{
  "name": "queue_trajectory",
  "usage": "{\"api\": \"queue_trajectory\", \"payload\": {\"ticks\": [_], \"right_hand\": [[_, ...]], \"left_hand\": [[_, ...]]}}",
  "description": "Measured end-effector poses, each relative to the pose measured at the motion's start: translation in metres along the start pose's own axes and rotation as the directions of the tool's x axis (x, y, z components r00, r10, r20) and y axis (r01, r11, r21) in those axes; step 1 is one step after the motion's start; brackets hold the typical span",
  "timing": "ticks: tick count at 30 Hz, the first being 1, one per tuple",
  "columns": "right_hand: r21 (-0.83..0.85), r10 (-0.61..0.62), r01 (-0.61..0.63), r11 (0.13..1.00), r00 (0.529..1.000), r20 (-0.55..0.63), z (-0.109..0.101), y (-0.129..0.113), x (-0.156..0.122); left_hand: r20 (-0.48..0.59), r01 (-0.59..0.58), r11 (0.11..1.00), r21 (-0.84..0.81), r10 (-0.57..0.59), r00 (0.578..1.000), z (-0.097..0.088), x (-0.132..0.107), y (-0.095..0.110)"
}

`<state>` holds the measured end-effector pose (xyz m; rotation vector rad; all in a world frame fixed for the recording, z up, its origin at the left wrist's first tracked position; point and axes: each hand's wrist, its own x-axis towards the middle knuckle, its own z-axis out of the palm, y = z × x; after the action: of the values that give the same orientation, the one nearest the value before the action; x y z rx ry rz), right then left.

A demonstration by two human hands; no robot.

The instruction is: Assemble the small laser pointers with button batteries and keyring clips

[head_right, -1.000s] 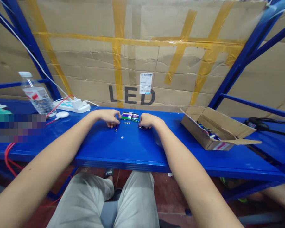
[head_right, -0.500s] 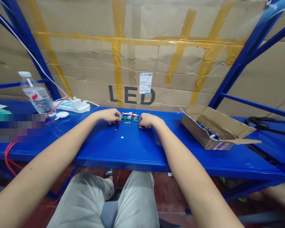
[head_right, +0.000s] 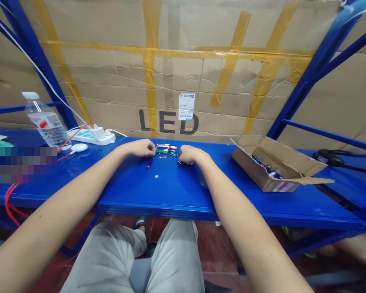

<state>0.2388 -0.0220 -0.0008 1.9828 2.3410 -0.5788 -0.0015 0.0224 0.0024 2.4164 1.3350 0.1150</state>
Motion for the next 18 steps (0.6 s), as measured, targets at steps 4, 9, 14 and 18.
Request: {"api": "queue_trajectory", "payload": {"ticks": [4, 9, 14, 18], "right_hand": [[0.005, -0.009, 0.009, 1.0, 1.0, -0.006, 0.0007, -0.0001, 0.0008], [0.006, -0.011, 0.011, 1.0, 1.0, -0.016, 0.0006, -0.001, -0.0001], [0.005, -0.008, 0.008, 1.0, 1.0, -0.016, 0.0004, -0.0014, -0.001], [0.002, -0.012, 0.012, 1.0, 1.0, -0.02, 0.0008, -0.0015, -0.0003]], "left_hand": [[0.011, -0.013, 1.0, 0.026, 0.013, 1.0, -0.001, -0.0001, 0.0001], [0.022, -0.028, 0.999, 0.023, 0.027, 0.999, -0.0015, -0.0007, 0.0], [0.021, -0.02, 1.0, 0.011, 0.02, 1.0, -0.0016, -0.0009, 0.0004], [0.027, -0.021, 1.0, 0.014, 0.02, 0.999, -0.0021, -0.001, 0.0005]]}}
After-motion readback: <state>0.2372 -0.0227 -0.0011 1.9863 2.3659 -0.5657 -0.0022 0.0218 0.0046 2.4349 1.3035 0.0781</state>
